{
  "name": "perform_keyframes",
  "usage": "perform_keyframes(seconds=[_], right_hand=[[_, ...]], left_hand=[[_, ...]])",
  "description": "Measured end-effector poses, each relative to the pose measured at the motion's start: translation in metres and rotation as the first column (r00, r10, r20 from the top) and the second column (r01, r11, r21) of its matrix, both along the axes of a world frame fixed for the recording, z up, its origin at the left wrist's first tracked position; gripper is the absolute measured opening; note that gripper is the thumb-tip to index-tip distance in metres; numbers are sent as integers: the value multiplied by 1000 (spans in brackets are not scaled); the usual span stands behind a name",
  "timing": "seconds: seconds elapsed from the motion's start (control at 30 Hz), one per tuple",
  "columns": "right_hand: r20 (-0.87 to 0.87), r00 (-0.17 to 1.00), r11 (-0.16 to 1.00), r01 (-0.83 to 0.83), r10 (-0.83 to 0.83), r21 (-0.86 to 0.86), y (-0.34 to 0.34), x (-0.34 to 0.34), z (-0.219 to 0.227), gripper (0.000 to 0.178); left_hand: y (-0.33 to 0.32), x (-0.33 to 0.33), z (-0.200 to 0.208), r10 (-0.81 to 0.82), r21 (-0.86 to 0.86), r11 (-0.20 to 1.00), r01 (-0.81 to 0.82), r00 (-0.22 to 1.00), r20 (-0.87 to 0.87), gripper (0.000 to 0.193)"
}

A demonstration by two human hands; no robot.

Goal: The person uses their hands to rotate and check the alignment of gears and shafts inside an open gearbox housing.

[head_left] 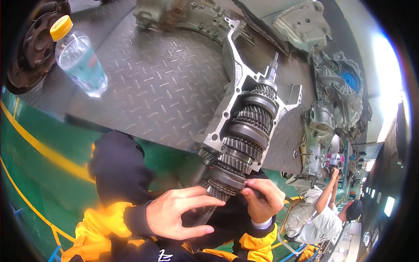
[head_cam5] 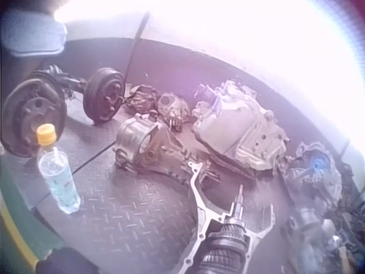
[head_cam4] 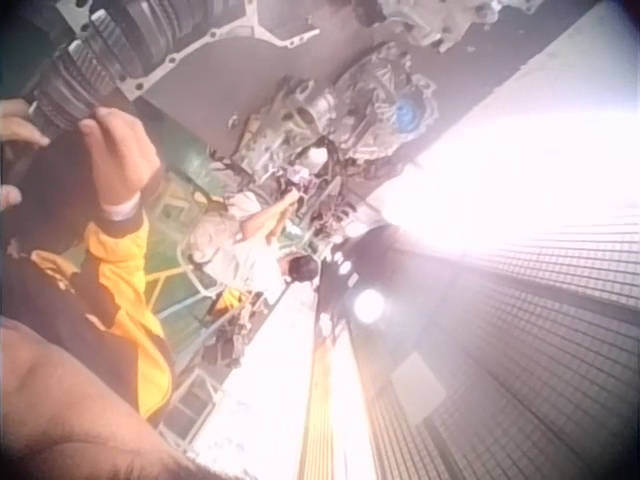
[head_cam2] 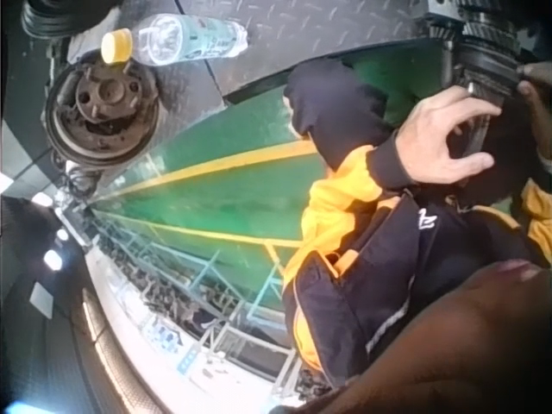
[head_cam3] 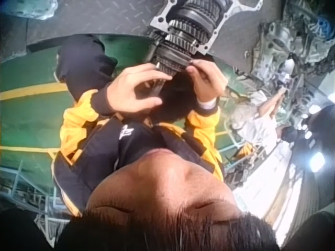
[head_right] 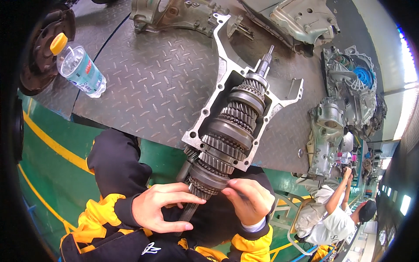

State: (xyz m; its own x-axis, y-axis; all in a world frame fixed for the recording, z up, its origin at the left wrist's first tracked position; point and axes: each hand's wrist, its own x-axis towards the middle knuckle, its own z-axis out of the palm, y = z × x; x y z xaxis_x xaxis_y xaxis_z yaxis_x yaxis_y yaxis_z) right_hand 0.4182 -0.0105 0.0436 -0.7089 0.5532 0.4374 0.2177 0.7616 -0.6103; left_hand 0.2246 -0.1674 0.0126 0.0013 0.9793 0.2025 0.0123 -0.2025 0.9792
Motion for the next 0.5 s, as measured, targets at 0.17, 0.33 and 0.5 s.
perform_keyframes(seconds=[0.17, 0.33, 0.5], right_hand=[[29, 999, 994, -31, 35, -106, 4, 1, -2, 23], [122, 989, 866, 128, -78, -483, -4, 11, -11, 26], [-87, 950, 701, 157, -300, -696, -37, 17, -33, 24]], left_hand=[[-1, 2, 3, -48, -106, 993, 58, 994, 99, 52], [1, 2, 2, -23, -73, 997, 28, 997, 69, 51], [1, 4, -3, 18, -23, 1000, -16, 997, 71, 50]])
